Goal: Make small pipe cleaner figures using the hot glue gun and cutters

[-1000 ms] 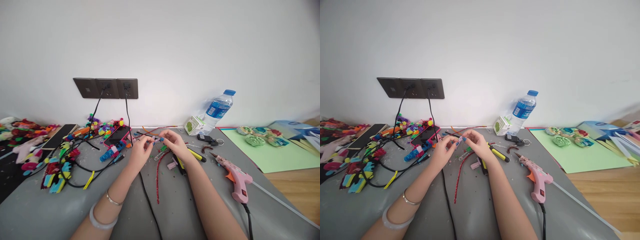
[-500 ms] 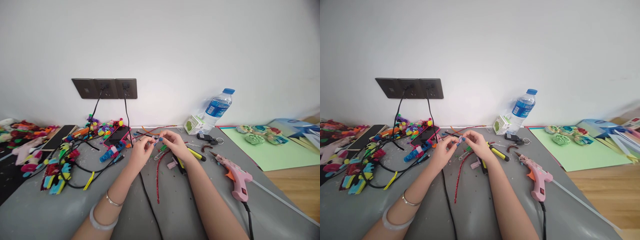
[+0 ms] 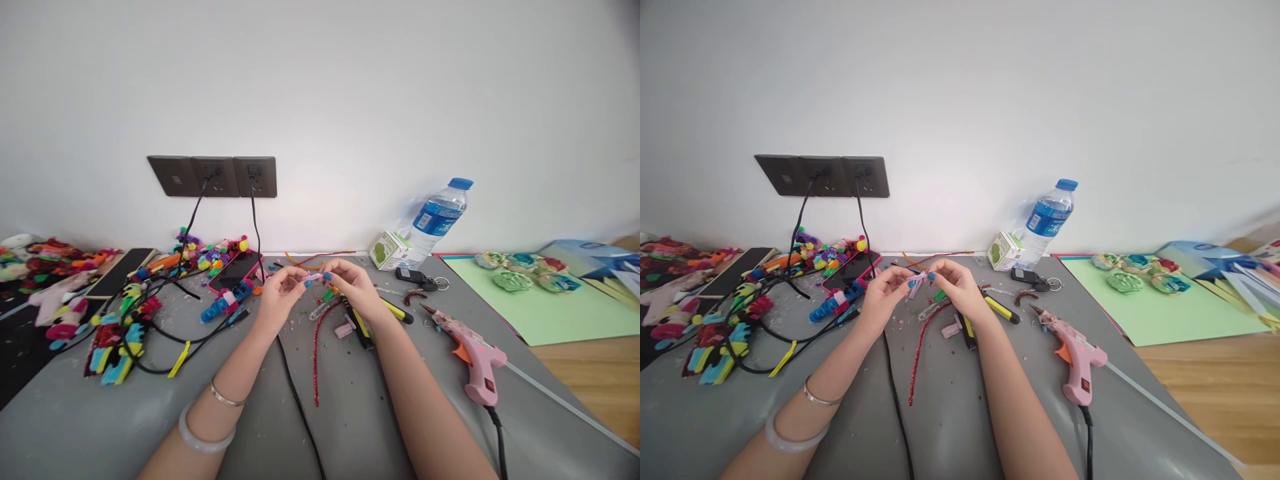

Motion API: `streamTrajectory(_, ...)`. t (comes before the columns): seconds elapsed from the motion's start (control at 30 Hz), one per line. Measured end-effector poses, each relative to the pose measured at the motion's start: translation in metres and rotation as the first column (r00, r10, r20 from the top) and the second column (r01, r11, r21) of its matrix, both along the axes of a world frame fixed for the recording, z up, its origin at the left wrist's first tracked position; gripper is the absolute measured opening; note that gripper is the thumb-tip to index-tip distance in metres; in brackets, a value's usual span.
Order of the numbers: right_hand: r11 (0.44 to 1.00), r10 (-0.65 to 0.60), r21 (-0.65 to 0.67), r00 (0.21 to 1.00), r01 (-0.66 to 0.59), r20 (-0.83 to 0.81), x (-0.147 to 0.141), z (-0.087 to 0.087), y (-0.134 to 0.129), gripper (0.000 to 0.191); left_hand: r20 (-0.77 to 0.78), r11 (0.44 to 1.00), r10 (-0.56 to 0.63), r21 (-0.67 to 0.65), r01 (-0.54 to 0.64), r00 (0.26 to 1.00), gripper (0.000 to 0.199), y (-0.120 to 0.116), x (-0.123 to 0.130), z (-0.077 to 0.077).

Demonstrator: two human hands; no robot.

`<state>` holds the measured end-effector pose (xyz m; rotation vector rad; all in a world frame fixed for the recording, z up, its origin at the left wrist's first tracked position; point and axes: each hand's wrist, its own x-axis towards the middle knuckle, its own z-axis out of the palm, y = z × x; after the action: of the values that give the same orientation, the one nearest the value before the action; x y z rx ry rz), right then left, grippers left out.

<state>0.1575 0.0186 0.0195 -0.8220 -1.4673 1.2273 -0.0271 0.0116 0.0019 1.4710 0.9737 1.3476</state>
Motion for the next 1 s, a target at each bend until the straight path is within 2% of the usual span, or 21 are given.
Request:
streamTrajectory(0.3, 0.999, 0.032, -0.031, 0.998, -0.03, 0.05, 0.003, 0.002, -0.002, 0.032, -0.099, 0.995, -0.008, 0.098, 0.018, 0.995, 0.013, -0.001, -0.003, 0.005)
streamTrajectory(0.53, 0.994, 0.102, -0.054, 0.992, -0.098, 0.07, 0.011, 0.004, -0.002, 0.03, -0.171, 0.98, -0.13, 0.126, 0.153, 0.977, 0.015, -0.003, -0.006, 0.006)
streamTrajectory(0.8, 0.989, 0.144, -0.052, 0.985, -0.14, 0.09, 0.016, 0.002, -0.001, 0.028, -0.194, 0.976, -0.143, 0.138, 0.171, 0.971, 0.018, -0.003, -0.007, 0.007)
streamTrajectory(1.0, 0.985, 0.169, -0.055, 0.984, -0.166, 0.05, 0.019, -0.002, 0.001, 0.025, -0.225, 0.961, -0.214, 0.128, 0.246, 0.951, 0.017, -0.006, -0.007, 0.012)
